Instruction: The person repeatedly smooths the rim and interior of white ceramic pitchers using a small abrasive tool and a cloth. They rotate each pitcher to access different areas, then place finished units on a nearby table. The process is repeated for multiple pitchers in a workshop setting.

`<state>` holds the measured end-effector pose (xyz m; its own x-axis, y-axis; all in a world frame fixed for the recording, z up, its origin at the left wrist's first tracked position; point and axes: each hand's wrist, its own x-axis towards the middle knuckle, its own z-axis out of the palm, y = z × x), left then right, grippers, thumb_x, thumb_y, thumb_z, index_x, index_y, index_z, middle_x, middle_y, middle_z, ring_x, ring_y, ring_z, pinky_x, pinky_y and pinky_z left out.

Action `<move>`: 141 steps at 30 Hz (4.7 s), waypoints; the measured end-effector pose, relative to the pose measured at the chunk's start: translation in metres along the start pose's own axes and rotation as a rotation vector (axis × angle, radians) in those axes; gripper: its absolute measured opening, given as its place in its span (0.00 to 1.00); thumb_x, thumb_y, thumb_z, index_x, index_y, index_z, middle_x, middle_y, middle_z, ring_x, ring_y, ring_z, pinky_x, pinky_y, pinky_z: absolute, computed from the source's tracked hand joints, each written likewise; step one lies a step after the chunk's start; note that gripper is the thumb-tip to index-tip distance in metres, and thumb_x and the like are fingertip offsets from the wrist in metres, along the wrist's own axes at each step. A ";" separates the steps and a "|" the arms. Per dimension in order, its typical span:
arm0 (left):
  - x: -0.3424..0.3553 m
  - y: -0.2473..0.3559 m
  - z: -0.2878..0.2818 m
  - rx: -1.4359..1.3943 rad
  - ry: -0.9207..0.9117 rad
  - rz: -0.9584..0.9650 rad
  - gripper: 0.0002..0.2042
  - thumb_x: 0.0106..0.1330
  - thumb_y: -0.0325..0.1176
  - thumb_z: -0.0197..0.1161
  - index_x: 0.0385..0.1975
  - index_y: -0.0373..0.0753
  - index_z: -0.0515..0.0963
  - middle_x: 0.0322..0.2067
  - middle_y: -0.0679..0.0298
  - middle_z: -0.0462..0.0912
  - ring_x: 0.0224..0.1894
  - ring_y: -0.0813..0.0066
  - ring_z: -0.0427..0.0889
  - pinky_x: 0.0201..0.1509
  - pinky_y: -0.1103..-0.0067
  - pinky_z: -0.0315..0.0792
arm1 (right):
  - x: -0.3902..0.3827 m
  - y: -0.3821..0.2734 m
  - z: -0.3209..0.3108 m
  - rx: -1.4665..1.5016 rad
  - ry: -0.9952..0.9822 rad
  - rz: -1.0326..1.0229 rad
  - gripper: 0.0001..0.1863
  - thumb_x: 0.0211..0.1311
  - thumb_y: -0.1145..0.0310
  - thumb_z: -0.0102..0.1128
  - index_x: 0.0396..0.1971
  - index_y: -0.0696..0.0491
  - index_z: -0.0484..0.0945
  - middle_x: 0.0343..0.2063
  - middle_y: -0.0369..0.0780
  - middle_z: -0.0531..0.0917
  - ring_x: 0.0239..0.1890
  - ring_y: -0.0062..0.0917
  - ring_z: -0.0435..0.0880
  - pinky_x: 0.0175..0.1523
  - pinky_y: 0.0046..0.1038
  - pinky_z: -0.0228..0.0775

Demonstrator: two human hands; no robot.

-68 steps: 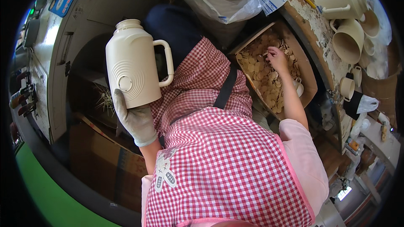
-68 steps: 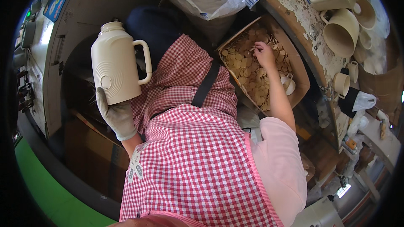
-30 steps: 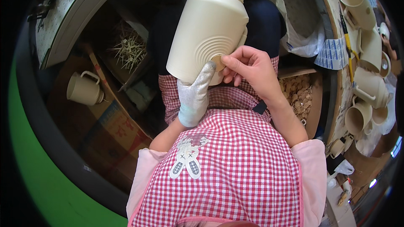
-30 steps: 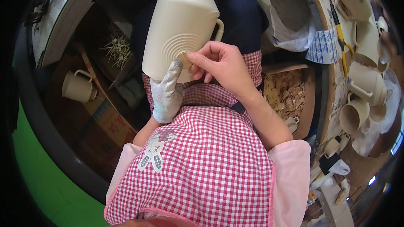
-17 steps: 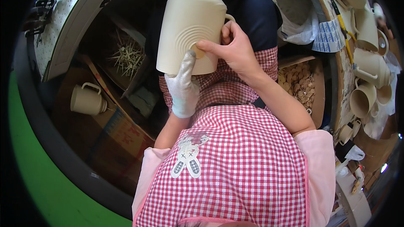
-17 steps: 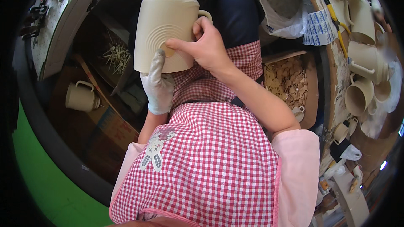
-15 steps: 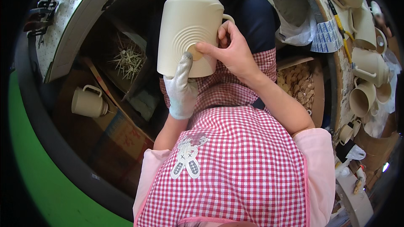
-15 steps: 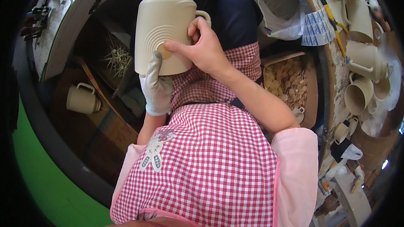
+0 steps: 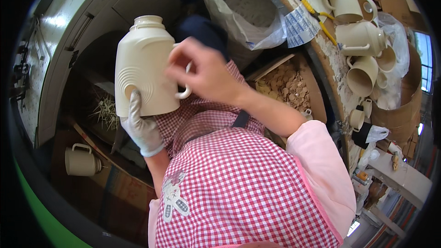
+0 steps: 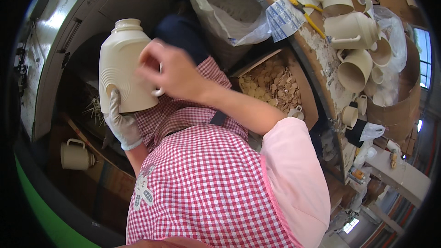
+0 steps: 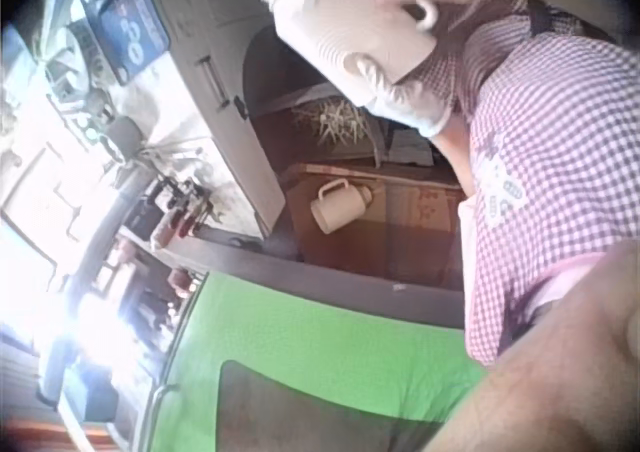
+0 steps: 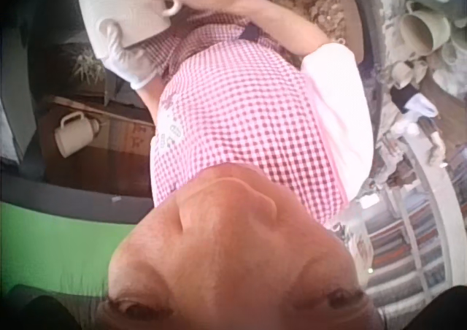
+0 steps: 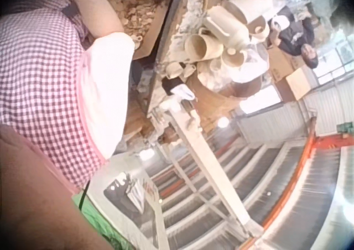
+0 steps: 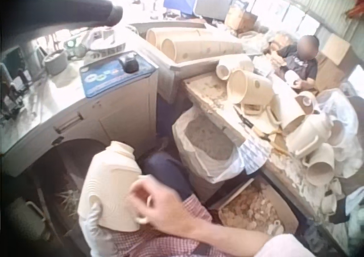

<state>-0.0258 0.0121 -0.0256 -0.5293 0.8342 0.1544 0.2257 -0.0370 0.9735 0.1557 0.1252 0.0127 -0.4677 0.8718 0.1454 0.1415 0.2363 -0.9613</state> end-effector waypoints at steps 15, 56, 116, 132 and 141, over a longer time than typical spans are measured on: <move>0.000 0.053 -0.009 -0.792 -0.113 -0.520 0.21 0.76 0.34 0.55 0.63 0.28 0.72 0.58 0.54 0.81 0.59 0.68 0.81 0.63 0.75 0.76 | 0.084 0.059 -0.301 -0.928 0.183 -0.106 0.19 0.74 0.62 0.51 0.56 0.57 0.77 0.32 0.41 0.82 0.33 0.29 0.83 0.38 0.30 0.75; -0.012 0.051 0.034 -0.373 0.039 -0.173 0.17 0.78 0.37 0.58 0.47 0.25 0.81 0.36 0.58 0.86 0.38 0.78 0.84 0.39 0.79 0.77 | -0.033 -0.059 0.021 -1.228 -0.196 -0.355 0.37 0.60 0.75 0.62 0.70 0.33 0.71 0.25 0.39 0.82 0.24 0.35 0.85 0.29 0.34 0.77; 0.384 0.153 -0.401 0.924 0.725 0.254 0.25 0.70 0.50 0.63 0.53 0.33 0.83 0.41 0.56 0.89 0.43 0.65 0.87 0.46 0.71 0.78 | 0.056 0.042 -0.022 -0.593 0.041 -0.332 0.08 0.66 0.73 0.65 0.44 0.55 0.85 0.46 0.43 0.85 0.51 0.38 0.81 0.59 0.38 0.70; 0.402 0.085 -0.427 0.630 0.282 0.115 0.22 0.73 0.48 0.64 0.56 0.36 0.80 0.46 0.63 0.86 0.49 0.74 0.86 0.54 0.76 0.79 | 0.066 0.055 0.009 -0.816 0.030 -0.383 0.06 0.63 0.73 0.67 0.39 0.53 0.86 0.41 0.37 0.87 0.49 0.34 0.81 0.58 0.37 0.68; 0.265 0.082 -0.375 0.228 0.492 0.280 0.21 0.74 0.41 0.63 0.59 0.34 0.77 0.49 0.60 0.85 0.48 0.72 0.85 0.51 0.75 0.78 | 0.060 0.054 0.006 -0.862 0.013 -0.413 0.06 0.63 0.73 0.66 0.39 0.53 0.86 0.41 0.36 0.88 0.49 0.34 0.82 0.58 0.36 0.67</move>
<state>-0.4545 0.0238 0.1586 -0.7278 0.4561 0.5121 0.5515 -0.0546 0.8324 0.1301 0.1877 -0.0315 -0.6158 0.6521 0.4422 0.5635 0.7567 -0.3313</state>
